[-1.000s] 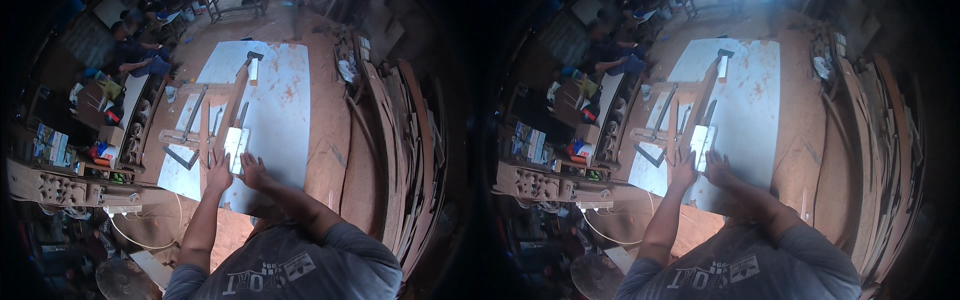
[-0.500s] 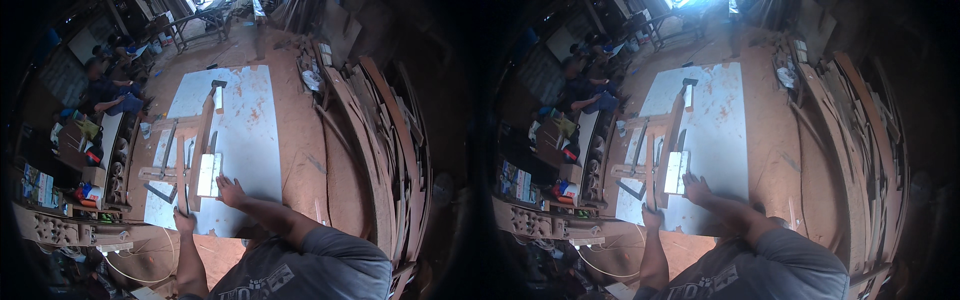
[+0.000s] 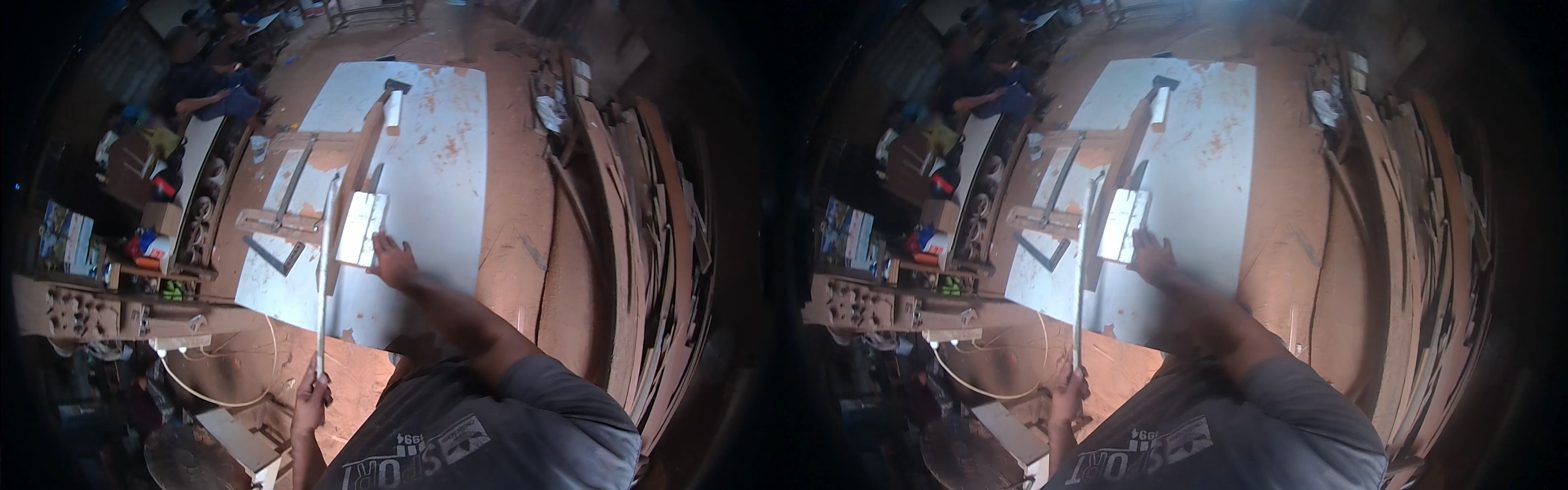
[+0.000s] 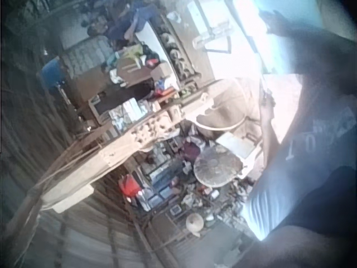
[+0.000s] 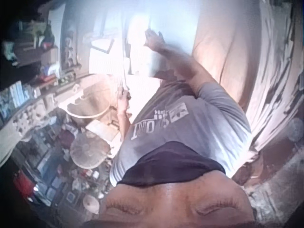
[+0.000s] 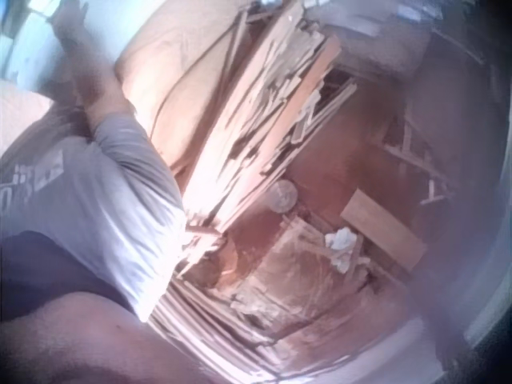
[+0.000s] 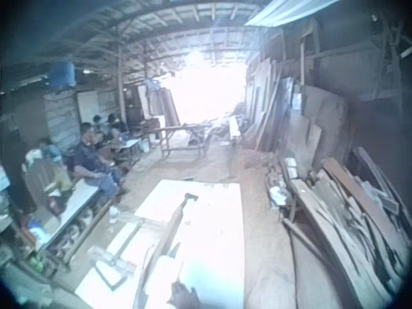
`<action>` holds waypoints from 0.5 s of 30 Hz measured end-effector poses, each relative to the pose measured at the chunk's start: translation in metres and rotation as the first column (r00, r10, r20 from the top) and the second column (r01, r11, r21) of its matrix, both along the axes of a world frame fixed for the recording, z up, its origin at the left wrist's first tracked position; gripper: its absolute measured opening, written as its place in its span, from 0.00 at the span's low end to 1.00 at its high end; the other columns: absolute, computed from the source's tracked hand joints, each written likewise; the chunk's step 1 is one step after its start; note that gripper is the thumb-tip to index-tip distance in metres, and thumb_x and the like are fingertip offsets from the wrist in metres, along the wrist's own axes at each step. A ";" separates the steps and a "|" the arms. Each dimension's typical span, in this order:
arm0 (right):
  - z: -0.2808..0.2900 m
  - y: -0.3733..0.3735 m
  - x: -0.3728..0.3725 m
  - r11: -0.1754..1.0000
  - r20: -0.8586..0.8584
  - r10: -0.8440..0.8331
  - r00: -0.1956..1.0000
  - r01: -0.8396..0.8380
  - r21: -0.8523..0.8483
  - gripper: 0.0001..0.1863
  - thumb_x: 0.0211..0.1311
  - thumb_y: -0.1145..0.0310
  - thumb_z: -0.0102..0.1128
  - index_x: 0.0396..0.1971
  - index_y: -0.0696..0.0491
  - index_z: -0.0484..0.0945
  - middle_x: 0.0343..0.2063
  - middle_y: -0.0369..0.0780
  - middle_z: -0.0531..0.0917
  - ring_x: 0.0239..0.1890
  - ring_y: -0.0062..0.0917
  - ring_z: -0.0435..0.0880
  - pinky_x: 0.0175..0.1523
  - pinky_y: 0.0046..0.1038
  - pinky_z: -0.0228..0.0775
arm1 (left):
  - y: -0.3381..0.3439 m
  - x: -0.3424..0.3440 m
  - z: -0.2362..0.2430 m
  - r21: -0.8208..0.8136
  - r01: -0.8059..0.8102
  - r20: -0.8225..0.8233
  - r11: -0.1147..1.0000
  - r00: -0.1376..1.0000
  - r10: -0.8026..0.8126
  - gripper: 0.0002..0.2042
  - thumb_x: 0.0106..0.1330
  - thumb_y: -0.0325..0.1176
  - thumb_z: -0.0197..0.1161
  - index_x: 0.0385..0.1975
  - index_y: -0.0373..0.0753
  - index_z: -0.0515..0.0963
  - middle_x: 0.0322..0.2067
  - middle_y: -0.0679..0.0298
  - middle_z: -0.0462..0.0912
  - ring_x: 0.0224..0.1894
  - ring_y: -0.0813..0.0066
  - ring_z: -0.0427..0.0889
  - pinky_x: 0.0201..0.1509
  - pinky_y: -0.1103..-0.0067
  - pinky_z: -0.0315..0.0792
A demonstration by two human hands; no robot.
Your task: The person uses a table saw to cut a small block of wood, then measures and marks a longer plank with a square and pencil. The person moves between the saw and a workbench, handling wood pieces and tools throughout the process.
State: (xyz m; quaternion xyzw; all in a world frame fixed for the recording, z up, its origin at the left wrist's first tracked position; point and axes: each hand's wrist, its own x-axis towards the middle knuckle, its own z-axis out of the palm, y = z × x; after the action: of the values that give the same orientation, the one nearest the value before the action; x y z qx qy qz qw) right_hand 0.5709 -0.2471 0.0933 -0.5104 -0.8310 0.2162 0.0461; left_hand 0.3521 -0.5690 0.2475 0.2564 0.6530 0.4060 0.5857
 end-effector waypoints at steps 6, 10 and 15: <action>0.006 0.009 -0.001 1.000 -0.006 0.008 1.000 -0.008 -0.015 0.55 0.69 0.40 0.65 0.82 0.56 0.49 0.83 0.50 0.52 0.82 0.41 0.60 0.77 0.61 0.57 | -0.086 0.009 0.023 -0.093 0.032 0.095 0.995 0.995 -0.023 0.31 0.84 0.33 0.53 0.84 0.46 0.55 0.37 0.72 0.72 0.26 0.86 0.67 0.30 0.82 0.67; 0.004 0.016 0.005 1.000 -0.009 -0.004 1.000 0.004 -0.013 0.55 0.69 0.40 0.66 0.83 0.55 0.48 0.84 0.48 0.51 0.81 0.42 0.61 0.78 0.61 0.56 | -0.101 0.001 0.025 -0.195 0.004 0.151 0.981 0.988 0.026 0.30 0.84 0.31 0.52 0.83 0.46 0.56 0.39 0.71 0.72 0.26 0.86 0.67 0.30 0.83 0.65; 0.008 0.020 0.005 0.999 -0.017 -0.009 1.000 0.009 -0.041 0.56 0.68 0.42 0.68 0.83 0.55 0.47 0.84 0.49 0.51 0.81 0.43 0.61 0.77 0.61 0.57 | -0.093 0.004 0.028 -0.182 0.006 0.123 0.983 0.992 0.017 0.29 0.84 0.30 0.54 0.83 0.48 0.58 0.36 0.72 0.72 0.25 0.87 0.65 0.29 0.84 0.63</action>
State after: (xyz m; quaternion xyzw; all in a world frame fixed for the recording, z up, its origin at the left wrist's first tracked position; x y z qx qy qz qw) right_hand 0.5762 -0.2267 0.1018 -0.5132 -0.8237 0.2370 0.0437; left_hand 0.3556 -0.6623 0.2756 0.1744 0.6504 0.3612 0.6451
